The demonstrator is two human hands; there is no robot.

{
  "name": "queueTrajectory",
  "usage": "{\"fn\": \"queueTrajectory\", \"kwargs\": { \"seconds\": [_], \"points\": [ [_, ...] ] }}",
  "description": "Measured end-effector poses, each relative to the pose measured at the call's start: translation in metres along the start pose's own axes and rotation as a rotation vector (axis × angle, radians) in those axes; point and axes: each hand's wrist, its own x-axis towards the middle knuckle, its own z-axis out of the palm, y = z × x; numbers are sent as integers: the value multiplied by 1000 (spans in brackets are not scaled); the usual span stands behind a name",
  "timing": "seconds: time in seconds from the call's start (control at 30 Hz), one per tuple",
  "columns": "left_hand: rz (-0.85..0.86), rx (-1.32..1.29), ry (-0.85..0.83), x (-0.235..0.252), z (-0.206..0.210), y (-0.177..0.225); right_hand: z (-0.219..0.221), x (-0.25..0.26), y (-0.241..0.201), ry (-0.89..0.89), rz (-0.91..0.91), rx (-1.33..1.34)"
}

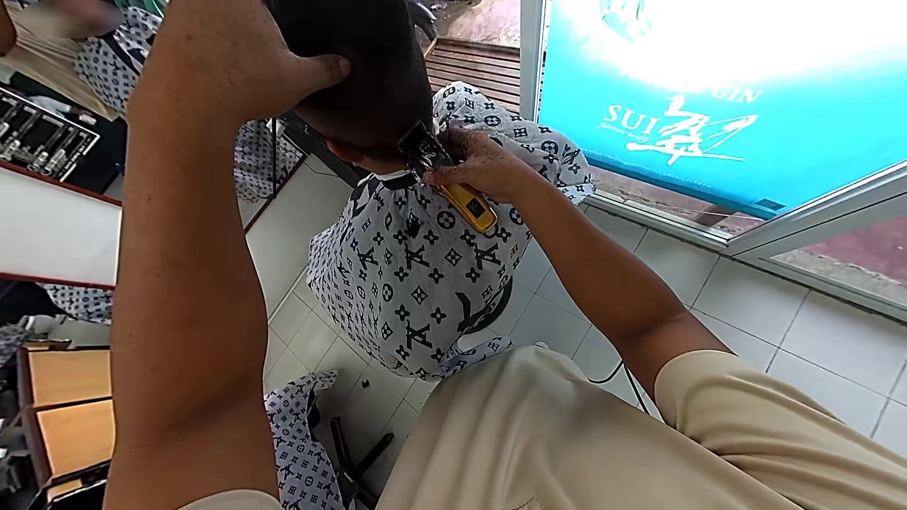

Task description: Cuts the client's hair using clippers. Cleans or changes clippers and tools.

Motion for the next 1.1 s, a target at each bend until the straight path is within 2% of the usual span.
{"fn": "queueTrajectory", "kwargs": {
  "seconds": [0.2, 0.33, 0.5, 0.63, 0.8, 0.93, 1.1],
  "points": [
    [-21, 25, -25, 1, 3, -1, 6, -1, -2, 20, -96, 48],
    [-11, 24, -18, 0, 2, -2, 7, -1, -3, 23, 10, 38],
    [-13, 25, -21, 1, 4, -4, 16, -1, -8, 41, -132, 56],
    [-18, 10, -20, 0, 1, -2, 13, -2, -8, 42, 18, 19],
    [-21, 7, -29, 0, 3, -1, 18, -2, -15, 42, -93, 117],
    [3, 2, -14, 0, 1, -2, 14, -4, -15, 17, 52, 113],
    [7, -15, 7, 0, 6, -4, 22, -12, -13, -28, -6, 399]
  ]
}}
